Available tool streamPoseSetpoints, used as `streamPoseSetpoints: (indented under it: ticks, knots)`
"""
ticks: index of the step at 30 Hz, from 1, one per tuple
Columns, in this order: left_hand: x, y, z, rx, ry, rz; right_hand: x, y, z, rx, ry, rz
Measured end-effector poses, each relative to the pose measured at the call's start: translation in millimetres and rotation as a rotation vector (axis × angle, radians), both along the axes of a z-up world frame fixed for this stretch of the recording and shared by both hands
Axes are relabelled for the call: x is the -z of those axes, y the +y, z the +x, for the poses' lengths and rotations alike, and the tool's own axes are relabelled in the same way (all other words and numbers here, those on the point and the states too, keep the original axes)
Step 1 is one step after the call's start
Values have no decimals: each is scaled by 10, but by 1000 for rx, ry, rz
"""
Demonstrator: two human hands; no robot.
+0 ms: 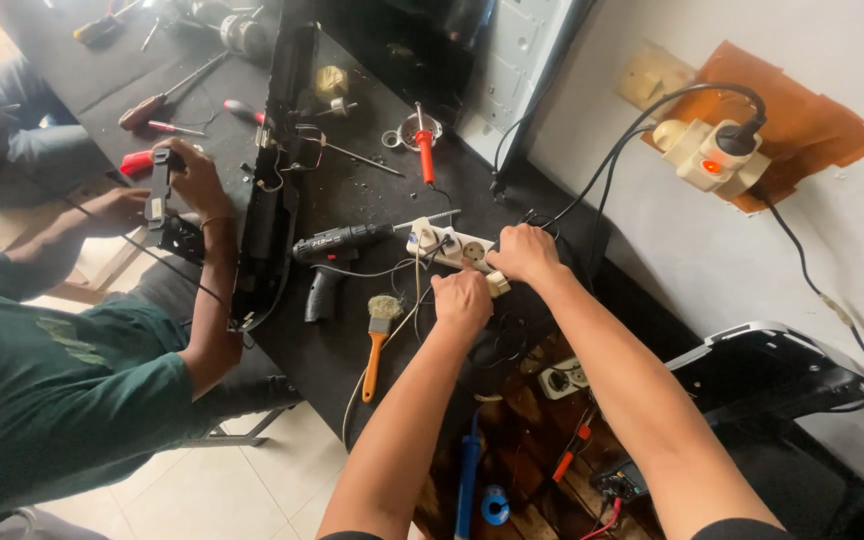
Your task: Soldering components onto a circuit board and testing it with a multimeter as part of a radio repair.
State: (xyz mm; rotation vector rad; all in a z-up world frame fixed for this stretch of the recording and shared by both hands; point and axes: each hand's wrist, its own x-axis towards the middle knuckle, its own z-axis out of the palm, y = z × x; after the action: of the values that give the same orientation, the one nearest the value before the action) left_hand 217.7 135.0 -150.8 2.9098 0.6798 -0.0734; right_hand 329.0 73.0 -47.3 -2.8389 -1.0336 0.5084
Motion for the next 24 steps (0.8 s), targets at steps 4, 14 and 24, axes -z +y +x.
streamPoseSetpoints:
  ticks: [4,14,24]
  knots:
    - [-106,-19,16,-14,42,18,-19,5,-15,-25,-4,2]
    - [-253,-228,-8,-33,173,-19,-533,-31,55,-78,-61,57]
    - [-974,-241,-1001,-389,-379,-696,-198,252,101,-149,49,21]
